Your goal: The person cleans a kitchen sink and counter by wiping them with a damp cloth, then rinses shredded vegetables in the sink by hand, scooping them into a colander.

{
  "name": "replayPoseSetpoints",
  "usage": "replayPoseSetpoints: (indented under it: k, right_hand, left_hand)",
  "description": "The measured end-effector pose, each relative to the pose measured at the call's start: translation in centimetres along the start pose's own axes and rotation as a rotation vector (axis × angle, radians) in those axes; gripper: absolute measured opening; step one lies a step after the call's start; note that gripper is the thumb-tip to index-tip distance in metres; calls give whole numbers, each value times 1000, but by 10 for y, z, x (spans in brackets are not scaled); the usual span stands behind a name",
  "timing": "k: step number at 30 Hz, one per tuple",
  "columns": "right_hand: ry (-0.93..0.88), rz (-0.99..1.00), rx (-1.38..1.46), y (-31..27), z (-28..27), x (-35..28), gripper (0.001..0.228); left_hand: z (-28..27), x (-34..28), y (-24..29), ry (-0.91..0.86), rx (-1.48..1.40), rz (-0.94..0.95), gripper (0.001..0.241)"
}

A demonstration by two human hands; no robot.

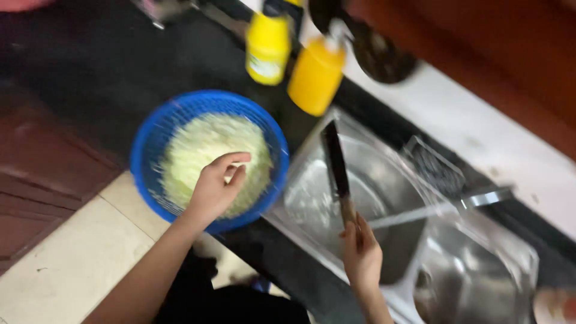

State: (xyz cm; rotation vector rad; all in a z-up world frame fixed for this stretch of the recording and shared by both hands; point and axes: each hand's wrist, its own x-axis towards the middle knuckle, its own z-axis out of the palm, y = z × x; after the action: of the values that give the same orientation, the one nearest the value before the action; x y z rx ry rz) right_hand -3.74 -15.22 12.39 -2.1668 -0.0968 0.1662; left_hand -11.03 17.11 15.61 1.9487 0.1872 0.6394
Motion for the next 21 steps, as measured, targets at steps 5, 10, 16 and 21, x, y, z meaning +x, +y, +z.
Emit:
replayPoseSetpoints:
  k: [5, 10, 16, 21]
  right_hand:
    - [56, -405, -42, -77, 46, 10, 50]
    - [9, -555, -116, -140, 128, 54, 58]
    - [-3, -851, -187, -272, 224, 136, 55]
    - [163, -1030, -341, -393, 294, 249, 58]
  left_hand:
    - [-83, -5, -64, 295, 17, -285, 26]
    - [-156, -1, -119, 403, -31, -405, 28]
    - [-250, 11, -156, 411, -175, -371, 30]
    - [-323, 3, -161, 406, -37, -565, 31]
